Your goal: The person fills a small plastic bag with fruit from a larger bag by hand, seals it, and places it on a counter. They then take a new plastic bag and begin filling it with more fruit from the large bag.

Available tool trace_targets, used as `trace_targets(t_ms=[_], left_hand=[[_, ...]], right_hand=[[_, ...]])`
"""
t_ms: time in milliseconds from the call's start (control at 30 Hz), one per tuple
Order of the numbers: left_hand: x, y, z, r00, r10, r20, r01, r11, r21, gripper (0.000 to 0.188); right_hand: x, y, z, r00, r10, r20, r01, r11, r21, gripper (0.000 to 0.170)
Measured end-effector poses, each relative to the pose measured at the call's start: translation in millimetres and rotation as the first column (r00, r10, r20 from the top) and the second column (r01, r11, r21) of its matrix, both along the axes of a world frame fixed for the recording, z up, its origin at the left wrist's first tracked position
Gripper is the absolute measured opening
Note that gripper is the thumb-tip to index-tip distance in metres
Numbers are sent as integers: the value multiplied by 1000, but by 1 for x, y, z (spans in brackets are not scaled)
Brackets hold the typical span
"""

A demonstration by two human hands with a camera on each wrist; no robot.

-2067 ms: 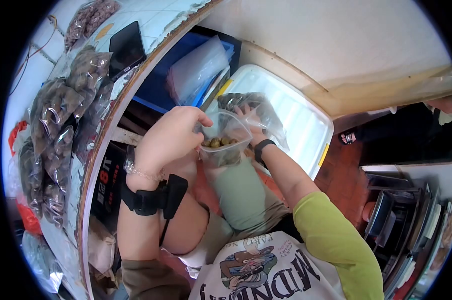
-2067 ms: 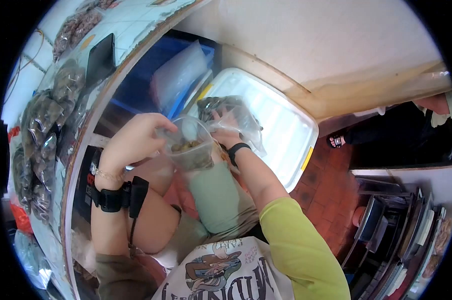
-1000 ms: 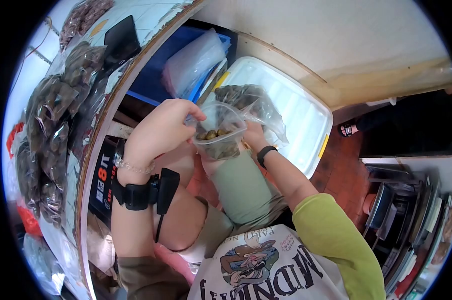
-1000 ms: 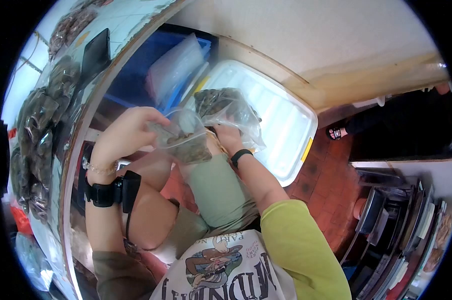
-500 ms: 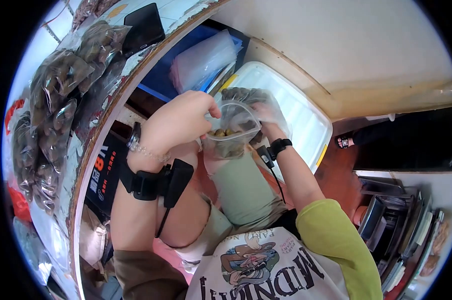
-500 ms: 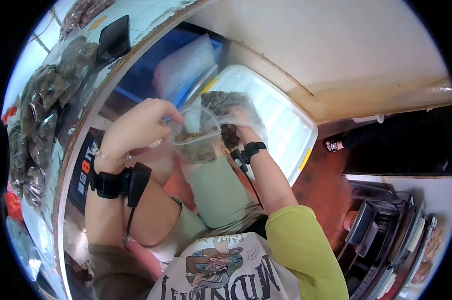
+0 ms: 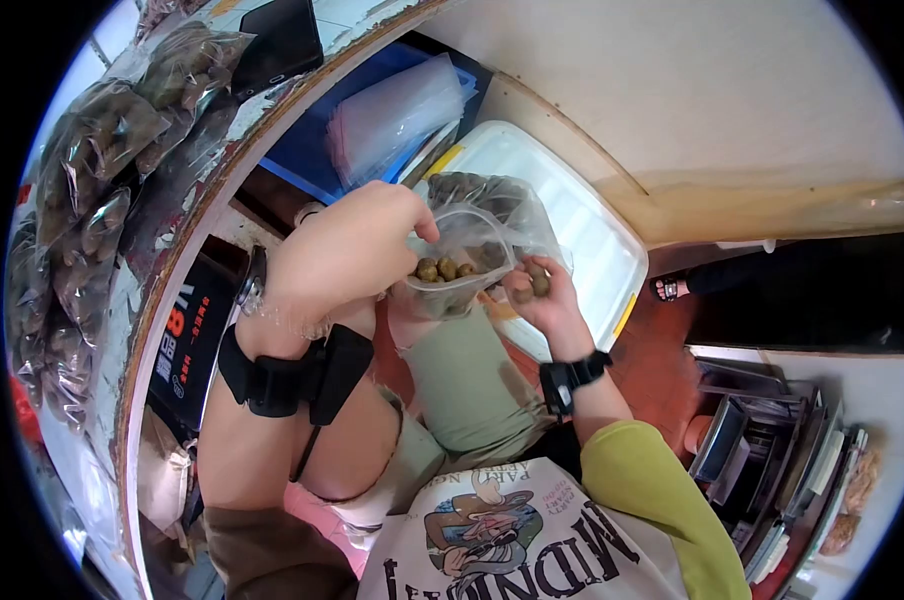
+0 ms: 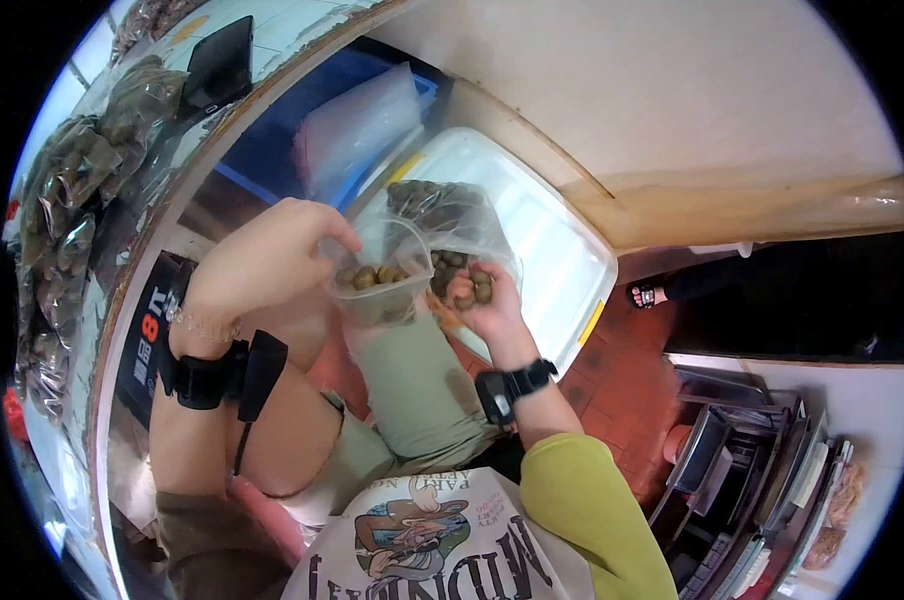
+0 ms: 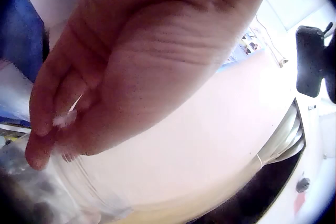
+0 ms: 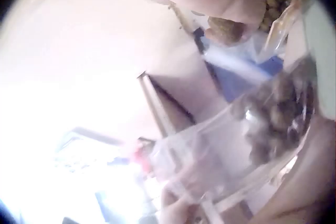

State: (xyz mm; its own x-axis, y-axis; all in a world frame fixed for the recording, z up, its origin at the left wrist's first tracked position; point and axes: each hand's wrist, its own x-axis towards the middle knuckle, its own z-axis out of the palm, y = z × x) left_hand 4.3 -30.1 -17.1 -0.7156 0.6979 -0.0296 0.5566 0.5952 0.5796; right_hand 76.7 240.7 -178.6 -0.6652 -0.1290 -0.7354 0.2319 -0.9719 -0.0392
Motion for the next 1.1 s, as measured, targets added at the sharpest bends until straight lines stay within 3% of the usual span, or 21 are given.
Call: trace_targets(t_ms=[33, 67, 100, 167, 233, 333, 400, 433, 500, 567, 633, 900, 967, 1100], left_hand=[[0, 0, -1, 1000, 7, 10, -7, 1000, 8, 32], [1, 1, 1, 1000, 8, 10, -8, 1000, 10, 32], [1, 4, 5, 996, 12, 91, -12, 1000, 10, 34], [0, 11, 10, 985, 13, 169, -15, 1000, 12, 35], [-3, 16, 15, 920, 36, 390, -52, 998, 33, 36], [-2, 18, 12, 904, 17, 428, -69, 992, 107, 37], [-1, 17, 9, 908, 7, 419, -63, 991, 120, 38], [-2, 17, 8, 909, -8, 416, -53, 989, 135, 40], [-3, 16, 6, 903, -15, 429, -45, 991, 130, 41], [-4, 14, 10, 898, -16, 440, -44, 991, 124, 42], [-1, 15, 15, 901, -1, 433, -41, 995, 87, 42], [-1, 17, 13, 891, 32, 454, -74, 994, 75, 41], [-2, 16, 3, 968, -31, 251, 2, 993, 117, 42], [2, 15, 8, 981, -30, 192, -2, 987, 163, 42]], right_hand=[[10, 2, 10, 993, -5, -120, -17, 982, -187, 11], [15, -1, 35, 992, -33, -123, 3, 972, -234, 10], [17, -2, 52, 992, -33, -123, 3, 973, -232, 10], [19, -4, 78, 938, -48, -342, 1, 990, -139, 11], [11, -10, 108, 865, -51, -499, -34, 987, -160, 14], [-5, -31, 149, 764, -6, -645, -34, 998, -49, 14], [-16, -47, 162, 639, 114, -760, 114, 964, 240, 14], [-20, -55, 162, 633, 115, -766, 113, 965, 238, 14], [-28, -66, 159, 664, 175, -727, 203, 893, 401, 14], [-36, -67, 147, 655, 179, -734, 167, 913, 372, 14], [-39, -72, 142, 780, 152, -608, 179, 876, 448, 15], [-37, -74, 144, 744, 202, -636, 201, 841, 502, 18], [-34, -75, 145, 725, 226, -650, 196, 838, 510, 17], [-32, -78, 146, 715, 216, -665, 187, 857, 480, 18]])
